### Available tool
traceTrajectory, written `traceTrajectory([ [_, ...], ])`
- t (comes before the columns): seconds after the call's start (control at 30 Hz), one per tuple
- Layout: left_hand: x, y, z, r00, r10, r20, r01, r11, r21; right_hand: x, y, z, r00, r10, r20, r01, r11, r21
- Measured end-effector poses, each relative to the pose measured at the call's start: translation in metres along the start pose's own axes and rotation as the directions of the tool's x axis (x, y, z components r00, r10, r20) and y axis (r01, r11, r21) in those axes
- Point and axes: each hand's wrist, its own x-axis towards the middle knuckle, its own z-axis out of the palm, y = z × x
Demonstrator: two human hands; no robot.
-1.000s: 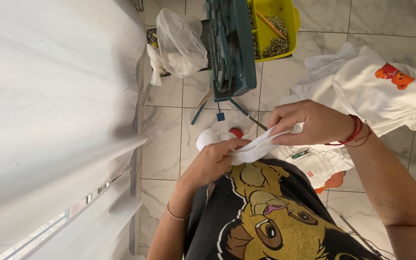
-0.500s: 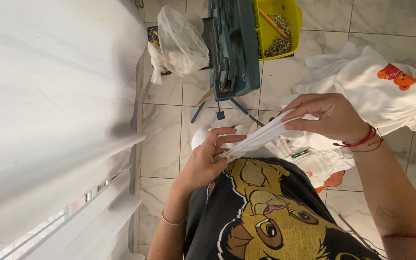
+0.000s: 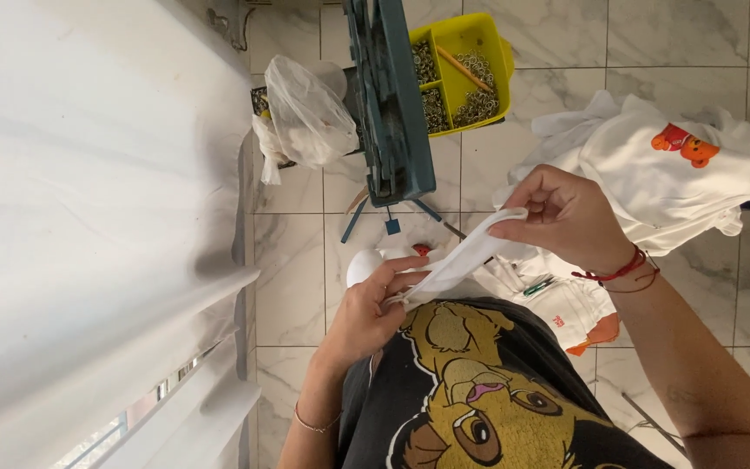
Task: Attaching snap buttons to white baby clothes using a manual press machine.
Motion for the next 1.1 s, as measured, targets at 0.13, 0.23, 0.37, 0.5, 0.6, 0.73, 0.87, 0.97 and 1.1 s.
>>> traceTrajectory([
  [0.13, 0.001, 0.003, 0.003, 1.000, 0.010, -0.028, -0.010, 1.000, 0.006, -0.002, -0.019, 0.008, 1.000, 0.001, 0.007, -0.001, 1.000, -0.011],
  [0.23, 0.006, 0.008, 0.006, 0.997, 0.055, -0.054, -0.054, 0.998, 0.019, -0.004, -0.034, 0.021, 0.998, -0.057, 0.025, 0.059, 0.996, -0.061],
  [0.37, 0.026, 0.004, 0.020, 0.974, 0.190, -0.124, -0.166, 0.969, 0.185, -0.005, -0.044, 0.035, 0.994, -0.054, 0.100, 0.067, 0.989, -0.131],
  [0.5, 0.036, 0.007, 0.029, 0.919, 0.274, -0.284, -0.162, 0.918, 0.362, -0.008, -0.035, 0.029, 0.993, 0.070, 0.096, -0.060, 0.994, -0.096],
  [0.6, 0.036, 0.010, 0.029, 0.917, 0.266, -0.297, -0.151, 0.921, 0.358, -0.009, -0.038, 0.024, 0.999, 0.032, 0.040, -0.031, 0.999, -0.041],
  [0.73, 0.040, 0.001, 0.036, 0.923, 0.251, -0.290, -0.158, 0.937, 0.311, -0.011, -0.031, 0.021, 1.000, 0.019, 0.002, -0.019, 1.000, -0.016],
  [0.87, 0.046, 0.012, 0.041, 0.919, 0.233, -0.317, -0.160, 0.958, 0.240, -0.010, -0.029, 0.025, 0.999, 0.044, 0.010, -0.044, 0.999, 0.010],
  [0.97, 0.049, 0.013, 0.042, 0.905, 0.246, -0.347, -0.159, 0.952, 0.260, -0.009, -0.026, 0.023, 0.999, 0.052, 0.011, -0.052, 0.999, 0.012],
  [1.1, 0.052, 0.005, 0.046, 0.896, 0.228, -0.381, -0.163, 0.967, 0.196, -0.007, -0.018, 0.021, 0.996, 0.083, 0.033, -0.084, 0.996, 0.033],
])
